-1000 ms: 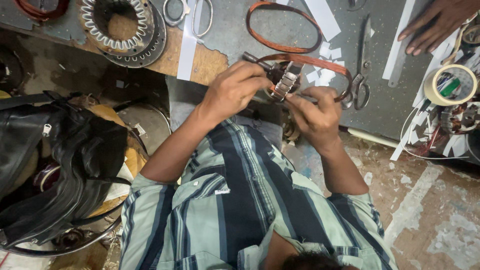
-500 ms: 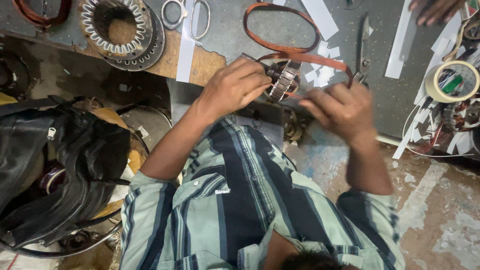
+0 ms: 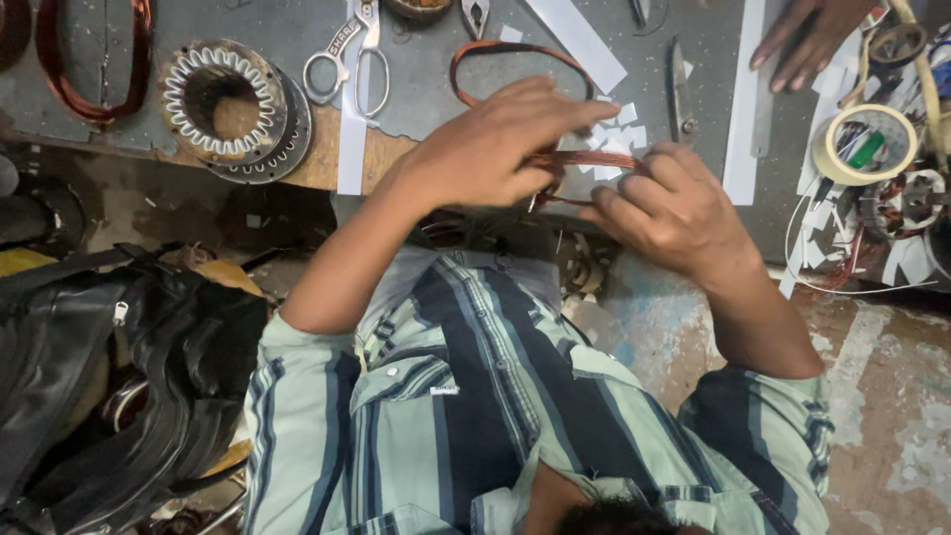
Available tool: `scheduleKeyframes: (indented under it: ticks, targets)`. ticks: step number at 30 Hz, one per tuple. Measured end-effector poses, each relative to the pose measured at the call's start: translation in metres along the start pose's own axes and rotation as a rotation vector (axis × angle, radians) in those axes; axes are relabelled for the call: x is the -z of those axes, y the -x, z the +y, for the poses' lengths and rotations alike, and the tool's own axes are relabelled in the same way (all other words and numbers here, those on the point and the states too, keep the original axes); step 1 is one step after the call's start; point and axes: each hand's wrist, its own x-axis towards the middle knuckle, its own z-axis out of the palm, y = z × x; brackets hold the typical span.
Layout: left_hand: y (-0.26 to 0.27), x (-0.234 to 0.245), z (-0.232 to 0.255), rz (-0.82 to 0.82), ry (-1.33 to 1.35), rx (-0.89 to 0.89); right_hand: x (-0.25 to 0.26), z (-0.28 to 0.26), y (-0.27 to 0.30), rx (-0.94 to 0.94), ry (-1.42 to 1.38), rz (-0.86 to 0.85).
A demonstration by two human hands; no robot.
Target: The person winds copper wire around a motor rotor by hand, using a wooden stick to press the wire into the slots. They repeatedly adjust the wire and the rotor, occasionally reaching for materials on the floor.
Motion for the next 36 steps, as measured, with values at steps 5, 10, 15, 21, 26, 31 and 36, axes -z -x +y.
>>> scheduleKeyframes:
  ticks: [5, 10, 15, 21, 26, 31, 36]
  targets:
    - [0.005, -0.014, -0.019, 0.151, -0.028, -0.057, -0.006, 0.007, 0.005, 0.028, -0.094, 0.213]
    - [0.008, -0.020, -0.021, 0.259, -0.333, -0.272, -0.030, 0.013, 0.014, -0.567, -0.971, 0.479]
    - [0.014, -0.010, -0.024, 0.210, -0.416, -0.331, -0.048, 0.016, 0.029, -1.146, -1.724, 0.084]
    - [0.037, -0.010, -0.037, 0.246, -0.402, -0.165, -0.069, -0.001, 0.027, -0.596, -0.819, 0.140]
    - [0.040, -0.013, -0.042, 0.203, -0.293, -0.063, -0.074, -0.011, 0.021, -0.685, -0.762, 0.142]
    - [0.038, -0.015, -0.037, 0.176, -0.228, 0.066, -0.076, -0.014, 0.019, -0.784, -0.815, 0.134]
    - [0.035, -0.012, -0.027, 0.168, -0.239, 0.085, -0.080, -0.016, 0.017, -0.810, -0.773, 0.145]
